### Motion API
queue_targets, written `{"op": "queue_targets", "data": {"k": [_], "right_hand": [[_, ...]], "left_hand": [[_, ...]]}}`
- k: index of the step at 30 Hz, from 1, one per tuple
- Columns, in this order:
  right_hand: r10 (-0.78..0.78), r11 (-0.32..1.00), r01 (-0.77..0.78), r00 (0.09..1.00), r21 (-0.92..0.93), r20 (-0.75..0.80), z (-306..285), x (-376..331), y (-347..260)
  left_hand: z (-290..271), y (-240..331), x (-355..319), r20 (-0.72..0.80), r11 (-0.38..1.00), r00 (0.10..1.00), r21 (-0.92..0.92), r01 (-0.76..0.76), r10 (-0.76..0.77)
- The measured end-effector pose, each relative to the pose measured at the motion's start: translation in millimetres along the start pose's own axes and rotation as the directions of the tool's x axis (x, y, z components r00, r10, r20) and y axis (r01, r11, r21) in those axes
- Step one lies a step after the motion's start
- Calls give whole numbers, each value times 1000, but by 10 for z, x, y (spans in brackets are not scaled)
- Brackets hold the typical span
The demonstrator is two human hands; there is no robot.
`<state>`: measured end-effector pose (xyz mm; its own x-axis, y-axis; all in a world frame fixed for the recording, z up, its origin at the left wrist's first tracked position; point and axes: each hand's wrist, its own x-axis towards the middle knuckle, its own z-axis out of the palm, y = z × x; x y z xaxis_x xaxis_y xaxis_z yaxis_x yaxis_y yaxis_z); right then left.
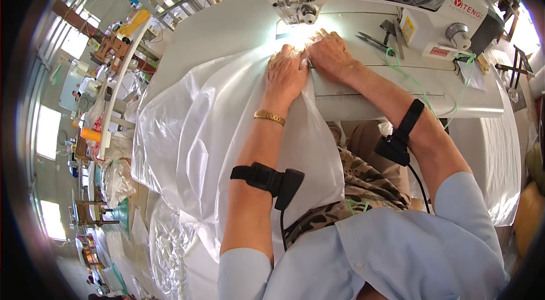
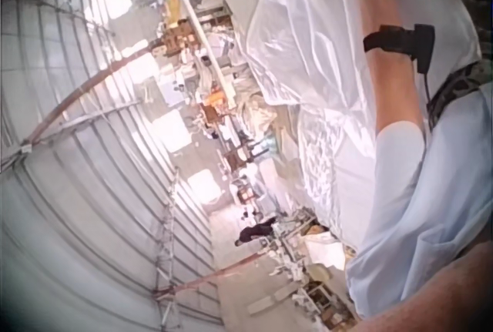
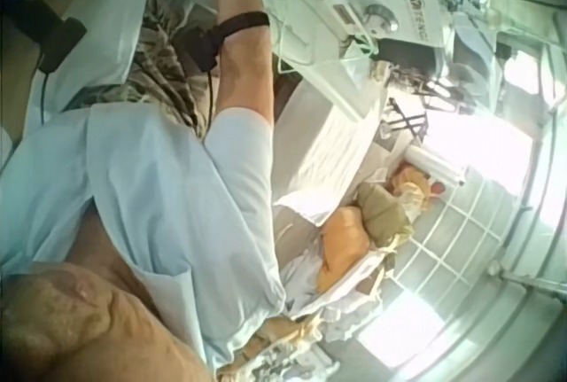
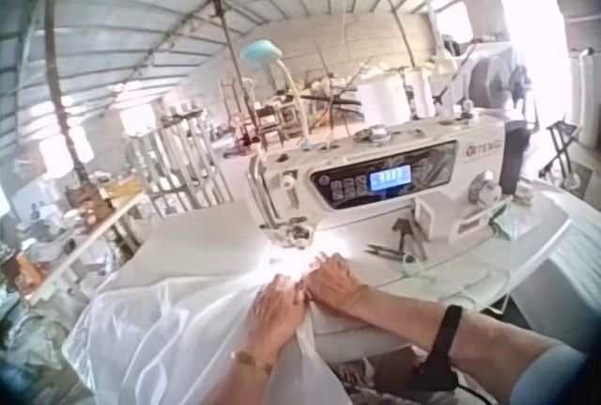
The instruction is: Sewing and folding a large white plastic liner material at an industrial sewing machine.
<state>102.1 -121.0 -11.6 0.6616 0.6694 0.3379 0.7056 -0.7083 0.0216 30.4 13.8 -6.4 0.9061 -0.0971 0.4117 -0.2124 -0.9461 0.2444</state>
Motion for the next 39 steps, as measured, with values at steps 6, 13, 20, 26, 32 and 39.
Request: {"op": "queue_targets", "data": {"k": [6,13,20,26,32,39], "right_hand": [[24,985,-5,994,174,-106,-69,-355,-71],[-151,837,191,981,513,-118,-613,-1494,-417],[-48,120,-470,877,874,478,-427,-2442,-907],[165,-111,-361,912,926,375,-134,-2660,-1146],[330,504,-151,943,850,-29,-696,-2621,-1061],[93,358,-305,952,882,292,-776,-2569,-1213]], "left_hand": [[67,-72,-54,-15,999,999,4,-32,32],[-127,115,-503,-43,933,994,-352,75,-96],[-829,980,-1911,128,813,973,-534,232,-194],[-739,1116,-2460,188,943,974,-282,177,-127],[-555,1060,-2788,117,991,989,-86,105,-95],[-447,922,-3060,58,977,977,-45,209,-206]]}}
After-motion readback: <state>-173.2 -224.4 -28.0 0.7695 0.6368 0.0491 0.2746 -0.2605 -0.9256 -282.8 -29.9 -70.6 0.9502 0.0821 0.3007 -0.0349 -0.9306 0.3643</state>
